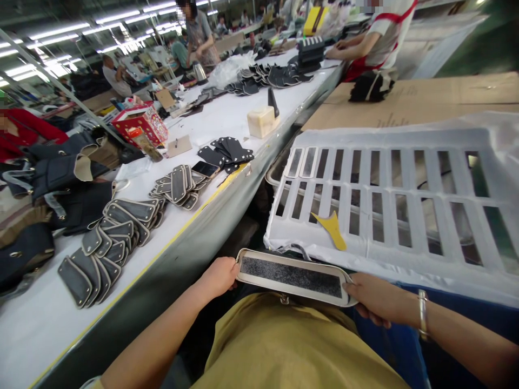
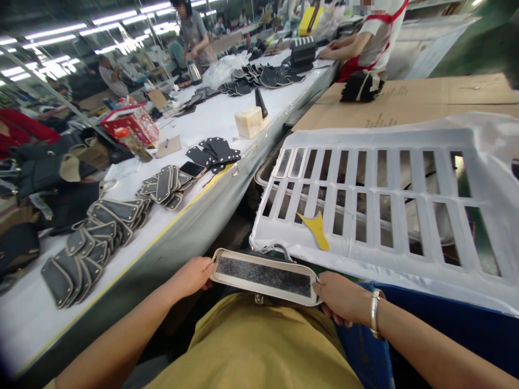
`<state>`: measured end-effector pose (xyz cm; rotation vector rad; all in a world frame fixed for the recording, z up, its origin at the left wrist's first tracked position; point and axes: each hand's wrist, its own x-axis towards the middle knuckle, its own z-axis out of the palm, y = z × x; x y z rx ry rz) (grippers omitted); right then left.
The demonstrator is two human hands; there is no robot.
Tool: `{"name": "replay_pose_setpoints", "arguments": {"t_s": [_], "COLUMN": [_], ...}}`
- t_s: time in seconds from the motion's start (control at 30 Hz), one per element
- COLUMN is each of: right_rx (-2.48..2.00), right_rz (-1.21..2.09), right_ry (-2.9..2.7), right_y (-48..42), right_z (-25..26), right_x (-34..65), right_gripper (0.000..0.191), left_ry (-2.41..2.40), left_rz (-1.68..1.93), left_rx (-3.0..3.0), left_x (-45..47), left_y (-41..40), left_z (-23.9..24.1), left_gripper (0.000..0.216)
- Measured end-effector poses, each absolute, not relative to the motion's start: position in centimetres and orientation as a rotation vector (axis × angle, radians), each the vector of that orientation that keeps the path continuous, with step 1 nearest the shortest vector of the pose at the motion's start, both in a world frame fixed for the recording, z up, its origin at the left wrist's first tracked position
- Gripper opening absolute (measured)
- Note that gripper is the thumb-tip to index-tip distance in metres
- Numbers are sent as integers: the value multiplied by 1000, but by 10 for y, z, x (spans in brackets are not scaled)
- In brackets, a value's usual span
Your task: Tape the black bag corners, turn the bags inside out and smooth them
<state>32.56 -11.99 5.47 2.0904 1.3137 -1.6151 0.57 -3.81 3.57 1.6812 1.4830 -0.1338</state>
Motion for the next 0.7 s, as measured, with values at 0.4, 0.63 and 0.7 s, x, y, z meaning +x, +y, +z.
{"name": "replay_pose_setpoints", "arguments": {"t_s": [0.4,0.63,0.7], "right_rx": [2088,2099,2119], "right_rz": [-1627,-1619,-1617], "right_ry": [1308,1302,1302], "right_y": [-117,-118,-119], "right_z": [54,57,57], "right_x": [327,326,327], "right_gripper": [42,44,44], "left_ry": [1317,1432,1361], "left_rz": [90,425,651], "left_rx": [1983,2148,2343], "left_x": [5,14,22], "left_y": [-13,-24,-43], "left_z": [38,28,33], "left_gripper": [46,29,28]}}
